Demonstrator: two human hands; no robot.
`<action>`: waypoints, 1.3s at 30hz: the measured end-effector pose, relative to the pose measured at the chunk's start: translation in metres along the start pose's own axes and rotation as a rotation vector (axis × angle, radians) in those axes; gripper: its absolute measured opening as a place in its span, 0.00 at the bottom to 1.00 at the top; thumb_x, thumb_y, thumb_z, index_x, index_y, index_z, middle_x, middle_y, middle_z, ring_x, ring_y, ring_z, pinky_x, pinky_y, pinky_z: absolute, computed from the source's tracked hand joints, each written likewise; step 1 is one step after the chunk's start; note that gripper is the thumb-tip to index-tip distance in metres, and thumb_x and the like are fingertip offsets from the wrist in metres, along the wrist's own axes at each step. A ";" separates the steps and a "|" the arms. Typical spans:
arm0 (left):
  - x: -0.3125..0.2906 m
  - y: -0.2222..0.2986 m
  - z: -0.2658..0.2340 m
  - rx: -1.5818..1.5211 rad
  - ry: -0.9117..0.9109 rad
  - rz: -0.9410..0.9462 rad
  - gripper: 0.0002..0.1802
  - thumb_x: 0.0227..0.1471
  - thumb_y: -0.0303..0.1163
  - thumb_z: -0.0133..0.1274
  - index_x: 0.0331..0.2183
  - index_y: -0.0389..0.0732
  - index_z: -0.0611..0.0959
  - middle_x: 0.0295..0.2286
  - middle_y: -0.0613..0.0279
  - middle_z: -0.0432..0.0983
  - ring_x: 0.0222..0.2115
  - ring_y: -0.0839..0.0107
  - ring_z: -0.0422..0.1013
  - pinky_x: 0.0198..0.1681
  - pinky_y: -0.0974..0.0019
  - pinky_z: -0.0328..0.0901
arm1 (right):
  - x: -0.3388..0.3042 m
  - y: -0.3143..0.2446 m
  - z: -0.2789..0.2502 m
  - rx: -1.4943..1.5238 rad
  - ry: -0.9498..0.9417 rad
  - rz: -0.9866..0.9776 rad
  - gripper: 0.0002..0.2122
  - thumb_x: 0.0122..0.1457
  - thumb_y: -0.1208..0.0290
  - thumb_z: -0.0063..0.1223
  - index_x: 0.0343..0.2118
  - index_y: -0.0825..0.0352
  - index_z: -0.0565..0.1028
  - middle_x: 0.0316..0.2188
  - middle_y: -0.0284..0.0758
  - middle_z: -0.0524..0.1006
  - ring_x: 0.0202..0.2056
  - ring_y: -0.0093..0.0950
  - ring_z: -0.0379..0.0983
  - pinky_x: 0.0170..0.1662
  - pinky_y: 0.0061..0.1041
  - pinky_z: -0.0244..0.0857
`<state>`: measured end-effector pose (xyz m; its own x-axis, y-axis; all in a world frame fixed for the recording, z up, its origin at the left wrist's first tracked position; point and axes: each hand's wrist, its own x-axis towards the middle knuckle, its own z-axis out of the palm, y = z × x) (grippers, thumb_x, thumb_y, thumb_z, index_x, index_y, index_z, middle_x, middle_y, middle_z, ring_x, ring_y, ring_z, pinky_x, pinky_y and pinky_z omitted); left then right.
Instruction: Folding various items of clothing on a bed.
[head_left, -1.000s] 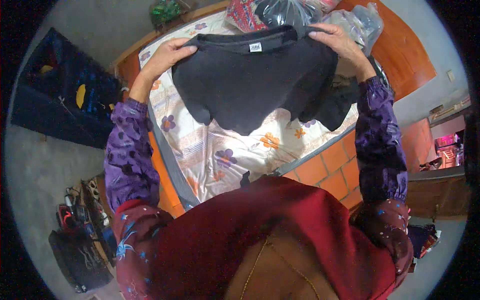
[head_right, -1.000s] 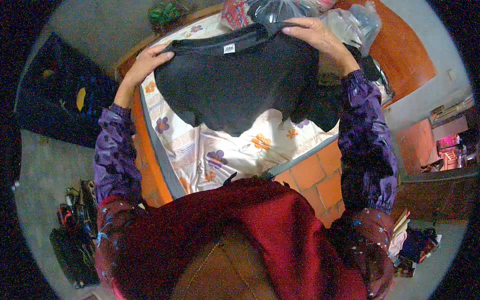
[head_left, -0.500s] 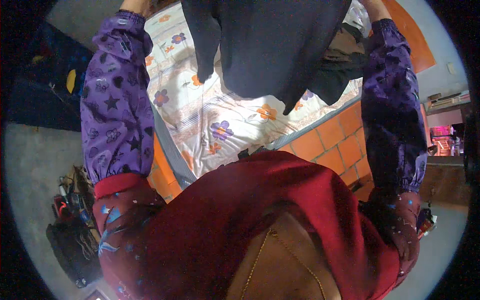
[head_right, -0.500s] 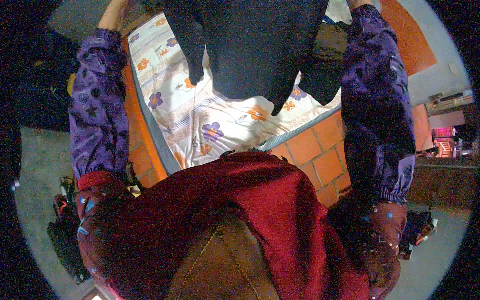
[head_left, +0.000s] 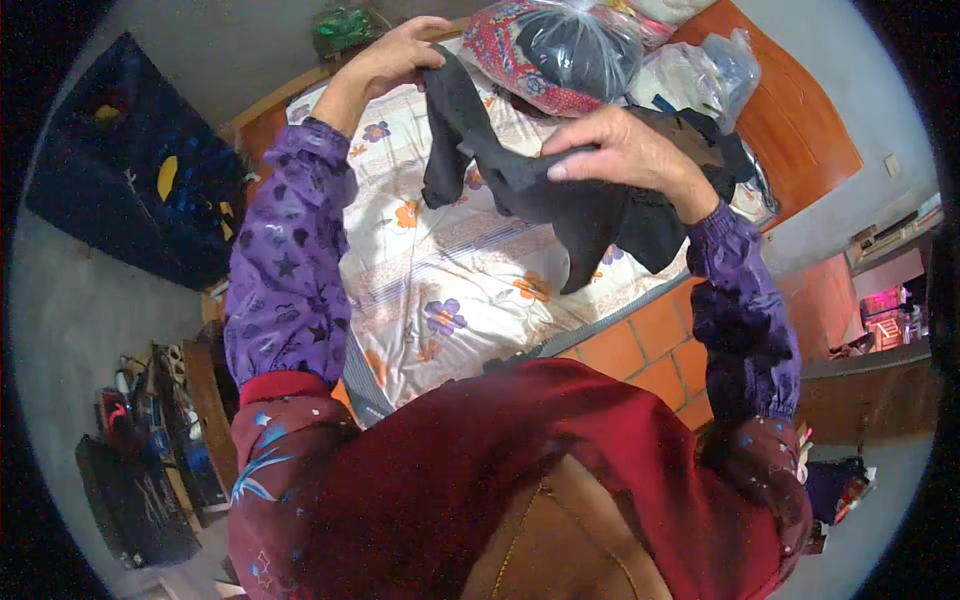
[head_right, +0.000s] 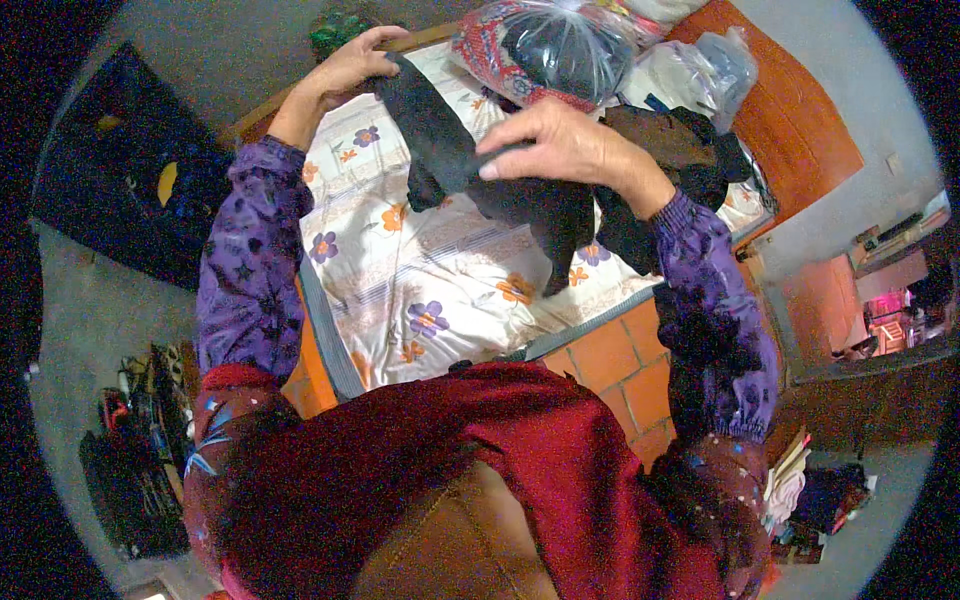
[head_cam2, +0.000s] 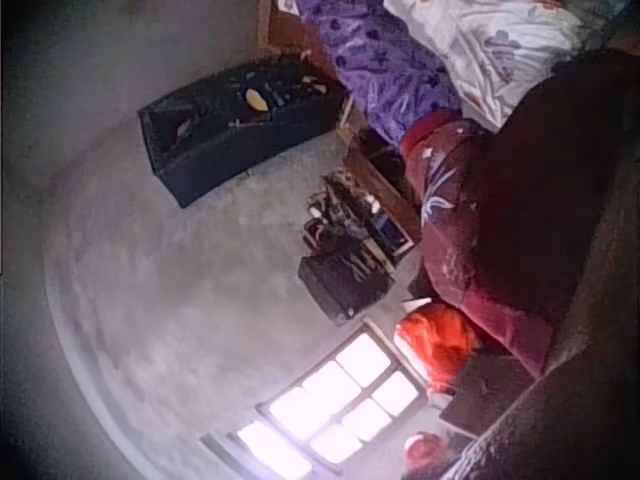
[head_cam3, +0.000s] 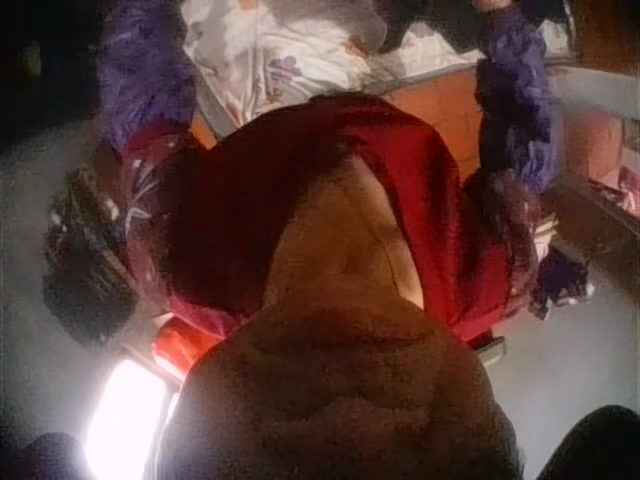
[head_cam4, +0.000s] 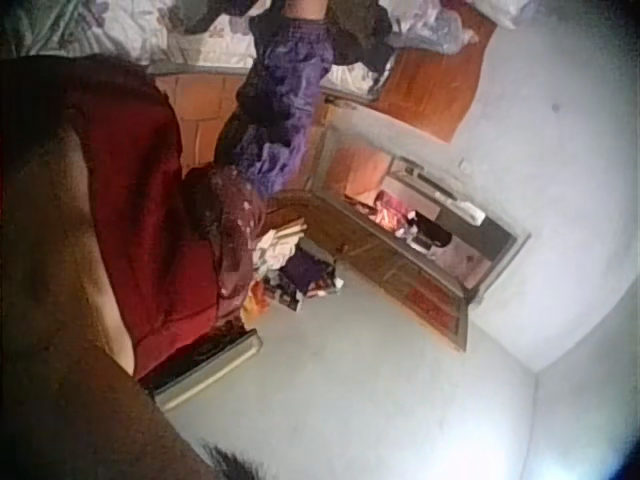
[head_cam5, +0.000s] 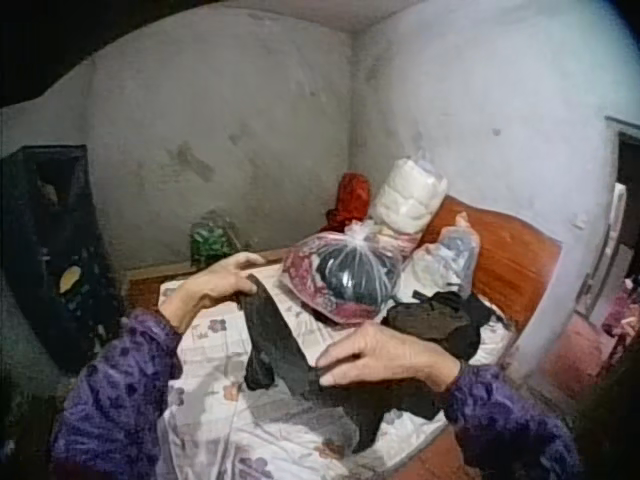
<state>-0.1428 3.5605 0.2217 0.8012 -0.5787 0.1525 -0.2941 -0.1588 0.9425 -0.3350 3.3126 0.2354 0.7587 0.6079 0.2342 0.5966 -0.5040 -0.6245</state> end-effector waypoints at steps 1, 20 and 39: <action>-0.007 0.009 0.002 0.127 -0.205 0.032 0.30 0.40 0.24 0.51 0.48 0.41 0.65 0.34 0.61 0.69 0.34 0.73 0.67 0.38 0.70 0.66 | 0.002 0.001 -0.007 0.098 -0.049 0.000 0.12 0.46 0.72 0.57 0.33 0.71 0.74 0.28 0.33 0.76 0.33 0.21 0.70 0.39 0.20 0.62; -0.064 0.066 0.096 0.126 -0.305 -0.216 0.35 0.40 0.22 0.46 0.52 0.39 0.56 0.36 0.64 0.65 0.35 0.79 0.61 0.40 0.74 0.58 | 0.035 0.072 0.036 0.553 0.143 -0.123 0.08 0.49 0.71 0.52 0.30 0.68 0.71 0.27 0.30 0.72 0.30 0.19 0.67 0.35 0.19 0.62; -0.062 0.070 0.138 0.556 0.525 -0.071 0.12 0.39 0.28 0.45 0.30 0.33 0.72 0.25 0.52 0.71 0.29 0.67 0.67 0.33 0.68 0.60 | 0.042 0.067 0.013 0.440 0.621 -0.297 0.10 0.45 0.68 0.55 0.23 0.70 0.71 0.20 0.43 0.71 0.25 0.37 0.69 0.30 0.29 0.61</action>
<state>-0.2846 3.4748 0.2378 0.9294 -0.1185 0.3496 -0.3406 -0.6405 0.6883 -0.2665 3.3124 0.1940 0.6688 0.1626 0.7255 0.7363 -0.0096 -0.6766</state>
